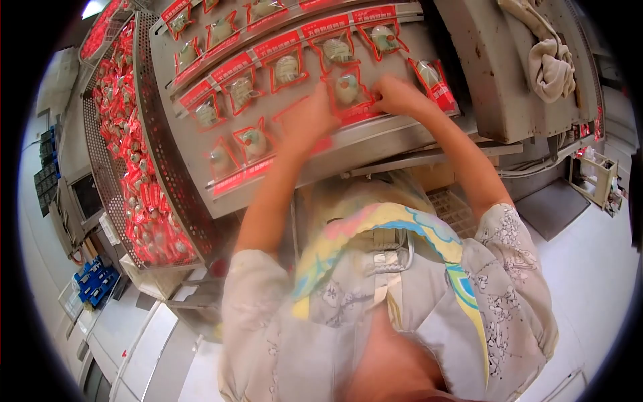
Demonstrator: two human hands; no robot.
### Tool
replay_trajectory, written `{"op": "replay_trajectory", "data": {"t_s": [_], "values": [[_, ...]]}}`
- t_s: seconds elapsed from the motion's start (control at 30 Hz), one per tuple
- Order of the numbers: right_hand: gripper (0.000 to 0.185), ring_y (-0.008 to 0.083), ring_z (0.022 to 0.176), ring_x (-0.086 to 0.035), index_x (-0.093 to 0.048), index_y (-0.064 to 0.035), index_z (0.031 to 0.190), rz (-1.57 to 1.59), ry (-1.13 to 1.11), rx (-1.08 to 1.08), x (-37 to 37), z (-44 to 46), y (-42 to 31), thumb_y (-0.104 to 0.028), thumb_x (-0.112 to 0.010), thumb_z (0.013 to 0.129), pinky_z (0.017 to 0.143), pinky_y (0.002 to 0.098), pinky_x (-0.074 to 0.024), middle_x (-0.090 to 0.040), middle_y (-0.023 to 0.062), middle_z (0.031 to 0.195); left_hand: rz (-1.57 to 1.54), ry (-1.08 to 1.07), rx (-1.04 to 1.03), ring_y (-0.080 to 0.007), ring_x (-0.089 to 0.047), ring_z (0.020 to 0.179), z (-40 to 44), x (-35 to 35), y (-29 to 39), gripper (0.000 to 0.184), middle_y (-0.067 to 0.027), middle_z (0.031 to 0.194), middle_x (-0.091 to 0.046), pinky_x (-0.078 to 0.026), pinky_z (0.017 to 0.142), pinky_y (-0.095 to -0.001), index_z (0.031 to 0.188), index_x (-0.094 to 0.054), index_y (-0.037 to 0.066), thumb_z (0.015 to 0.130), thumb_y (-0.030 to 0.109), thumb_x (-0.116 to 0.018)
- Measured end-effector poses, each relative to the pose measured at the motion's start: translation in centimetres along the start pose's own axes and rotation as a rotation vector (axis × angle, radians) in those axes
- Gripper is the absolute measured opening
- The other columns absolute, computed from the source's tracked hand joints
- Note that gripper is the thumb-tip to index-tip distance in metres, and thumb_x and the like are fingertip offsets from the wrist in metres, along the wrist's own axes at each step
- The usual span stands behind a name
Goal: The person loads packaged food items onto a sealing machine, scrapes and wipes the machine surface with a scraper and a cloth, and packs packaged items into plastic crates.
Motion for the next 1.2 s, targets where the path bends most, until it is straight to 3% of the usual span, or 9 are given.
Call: {"op": "replay_trajectory", "data": {"t_s": [0.17, 0.37, 0.47, 0.57, 0.77, 0.87, 0.97, 1.17, 1.2], "values": [[0.028, 0.0313, 0.077, -0.062, -0.063, 0.0002, 0.081, 0.091, -0.011, 0.052, 0.0, -0.1, -0.3, -0.023, -0.074, 0.069, 0.069, 0.0391, -0.0475, -0.065, 0.0159, 0.079, 0.102, 0.096, 0.016, -0.0391, -0.061, 0.088, -0.1, 0.3, 0.2, 0.059, -0.0196, 0.090, -0.064, -0.047, 0.073, -0.0498, 0.122, -0.039, 0.006, 0.071, 0.017, -0.065], [0.028, 0.0273, 0.071, -0.060, -0.062, 0.0002, 0.082, 0.025, -0.157, 0.074, -1.2, 0.2, -0.3, -0.024, -0.073, 0.071, 0.065, 0.0369, -0.0457, -0.062, 0.0151, 0.074, 0.230, -0.046, -0.008, -0.0393, -0.060, 0.092, 0.9, -1.1, -0.4, 0.062, -0.0215, 0.094, -0.064, -0.047, 0.077, -0.0490, 0.128, -0.037, 0.007, 0.074, 0.019, -0.065], [0.029, 0.0221, 0.067, -0.059, -0.063, 0.0003, 0.082, 0.126, -0.216, -0.001, -0.4, -0.1, -0.7, -0.026, -0.071, 0.074, 0.064, 0.0336, -0.0467, -0.062, 0.0128, 0.072, 0.180, 0.048, -0.098, -0.0392, -0.062, 0.086, 0.2, 0.1, 0.9, 0.029, -0.0229, 0.089, -0.063, -0.049, 0.072, -0.0502, 0.107, -0.045, 0.003, 0.080, 0.012, -0.049], [0.030, 0.0240, 0.067, -0.062, -0.064, 0.0004, 0.079, 0.469, -0.193, -0.056, -1.0, 0.4, 0.8, -0.029, -0.069, 0.075, 0.065, 0.0335, -0.0484, -0.064, 0.0133, 0.072, 0.032, -0.067, -0.037, -0.0363, -0.061, 0.093, -0.2, 0.2, 0.5, 0.067, -0.0186, 0.095, -0.065, -0.047, 0.076, -0.0471, 0.131, -0.039, 0.008, 0.073, 0.024, -0.069], [0.027, 0.0259, 0.076, -0.064, -0.069, -0.0052, 0.082, -0.044, 0.101, -0.054, 0.2, -0.2, 0.1, -0.031, -0.070, 0.073, 0.071, 0.0365, -0.0495, -0.067, 0.0123, 0.077, -0.023, 0.143, 0.068, -0.0364, -0.061, 0.093, -0.3, 1.1, -0.2, 0.058, -0.0183, 0.094, -0.065, -0.047, 0.076, -0.0466, 0.121, -0.046, 0.002, 0.072, 0.024, -0.070], [0.031, 0.0217, 0.067, -0.061, -0.066, -0.0033, 0.079, -0.060, 0.066, -0.035, 0.8, -1.1, -0.9, -0.034, -0.070, 0.076, 0.064, 0.0363, -0.0472, -0.064, 0.0112, 0.070, 0.059, 0.151, 0.076, -0.0377, -0.061, 0.093, -0.2, 0.8, -0.1, 0.051, -0.0196, 0.093, -0.065, -0.047, 0.077, -0.0472, 0.113, -0.049, 0.001, 0.073, 0.024, -0.069], [0.028, 0.0277, 0.080, -0.064, -0.070, -0.0068, 0.084, 0.053, 0.008, -0.107, 0.2, -0.4, 0.0, -0.032, -0.070, 0.071, 0.073, 0.0385, -0.0492, -0.067, 0.0123, 0.079, 0.057, 0.144, 0.090, -0.0386, -0.061, 0.093, -0.1, 0.8, -0.3, 0.045, -0.0209, 0.094, -0.064, -0.047, 0.078, -0.0471, 0.107, -0.050, 0.001, 0.073, 0.023, -0.068], [0.029, 0.0259, 0.078, -0.064, -0.070, -0.0066, 0.086, 0.108, 0.013, -0.083, -1.4, -0.1, 1.3, -0.033, -0.068, 0.074, 0.071, 0.0377, -0.0492, -0.067, 0.0116, 0.077, 0.027, 0.026, 0.096, -0.0379, -0.060, 0.091, -0.8, 0.4, 0.1, 0.053, -0.0187, 0.096, -0.064, -0.047, 0.076, -0.0456, 0.109, -0.049, -0.001, 0.069, 0.023, -0.075], [0.027, 0.0230, 0.073, -0.062, -0.069, -0.0056, 0.087, 0.095, 0.086, -0.058, -0.4, -0.6, 0.6, -0.030, -0.068, 0.076, 0.069, 0.0355, -0.0483, -0.066, 0.0109, 0.075, -0.015, 0.119, 0.064, -0.0371, -0.060, 0.090, -1.5, 1.0, 0.6, 0.054, -0.0175, 0.095, -0.063, -0.047, 0.076, -0.0456, 0.110, -0.049, 0.000, 0.069, 0.023, -0.075]]}}
Point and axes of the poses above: each hand's wrist, its own z-axis towards the middle knuckle, its own x-axis out of the back of the hand, y = z × x, the point moved 10 cm from there along z, towards the middle knuckle
